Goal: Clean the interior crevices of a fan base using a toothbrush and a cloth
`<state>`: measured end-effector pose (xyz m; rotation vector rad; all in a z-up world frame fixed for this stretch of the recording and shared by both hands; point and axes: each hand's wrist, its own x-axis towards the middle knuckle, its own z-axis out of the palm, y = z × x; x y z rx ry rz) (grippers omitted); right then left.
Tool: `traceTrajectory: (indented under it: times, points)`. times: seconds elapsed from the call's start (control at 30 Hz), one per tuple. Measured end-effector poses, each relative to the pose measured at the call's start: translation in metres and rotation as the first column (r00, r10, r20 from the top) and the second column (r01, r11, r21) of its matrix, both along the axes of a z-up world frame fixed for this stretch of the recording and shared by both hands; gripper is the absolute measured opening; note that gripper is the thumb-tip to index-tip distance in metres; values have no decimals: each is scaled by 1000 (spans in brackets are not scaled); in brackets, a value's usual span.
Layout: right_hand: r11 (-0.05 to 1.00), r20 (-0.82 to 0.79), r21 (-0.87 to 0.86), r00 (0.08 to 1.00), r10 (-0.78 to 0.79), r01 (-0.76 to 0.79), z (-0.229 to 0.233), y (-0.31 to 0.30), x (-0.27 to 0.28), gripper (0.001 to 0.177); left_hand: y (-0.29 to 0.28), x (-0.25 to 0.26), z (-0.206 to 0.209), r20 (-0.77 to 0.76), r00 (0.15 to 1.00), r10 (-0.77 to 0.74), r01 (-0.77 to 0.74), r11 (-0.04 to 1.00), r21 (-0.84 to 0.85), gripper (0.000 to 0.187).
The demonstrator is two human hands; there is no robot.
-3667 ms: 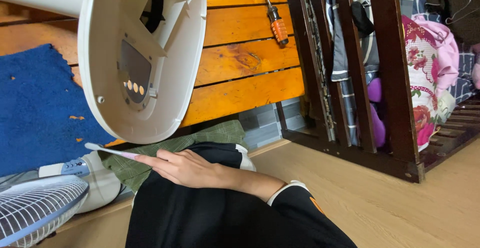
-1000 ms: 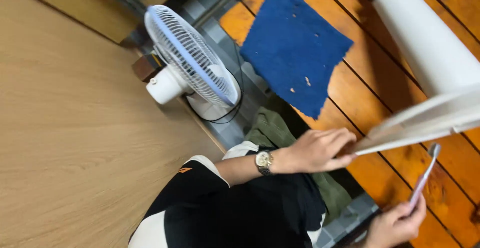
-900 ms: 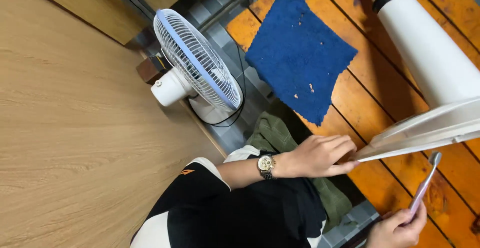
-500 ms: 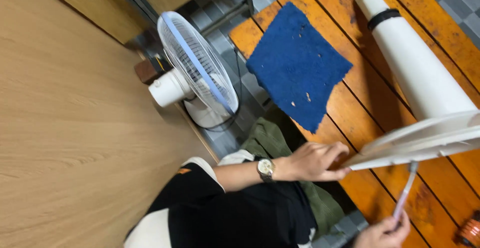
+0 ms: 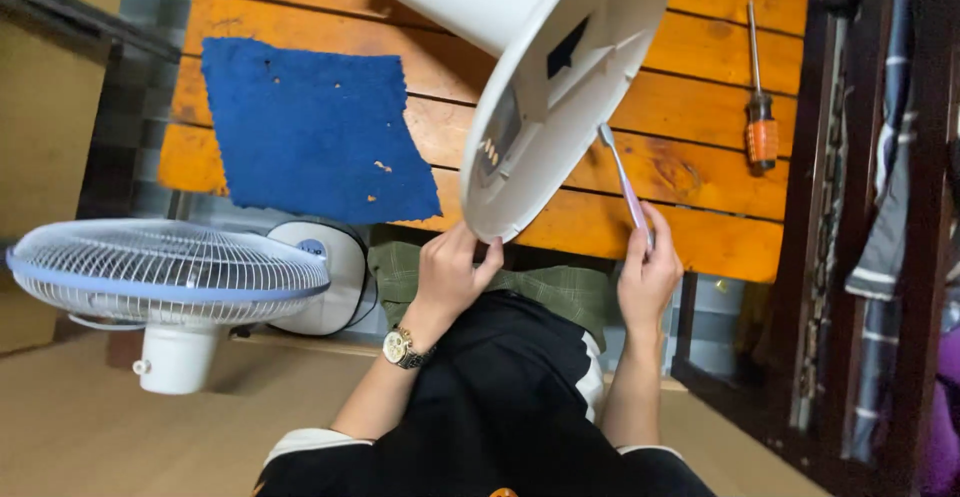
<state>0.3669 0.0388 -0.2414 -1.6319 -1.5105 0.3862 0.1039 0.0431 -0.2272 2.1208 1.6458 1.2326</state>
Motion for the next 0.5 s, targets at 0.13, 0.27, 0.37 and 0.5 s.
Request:
traceTrajectory:
  times: [0.13, 0.27, 0.37, 0.5]
  points:
    - [999, 31, 10, 999, 36, -36, -4, 20, 9, 35, -2, -3, -13, 5, 1000, -24, 24, 1000, -2, 21]
    - [996, 16, 4, 995, 95, -95, -4, 35, 5, 37, -3, -5, -18, -20, 999, -51, 51, 998, 27, 24]
    - [989, 32, -36, 989, 142, -141, -12, 28, 4, 39, -4, -4, -15, -9, 998, -60, 60, 998, 36, 25]
    - [978, 70, -119, 981, 181, -172, -14, 1, -1, 38, -2, -4, -14, -8, 998, -67, 67, 996, 53, 22]
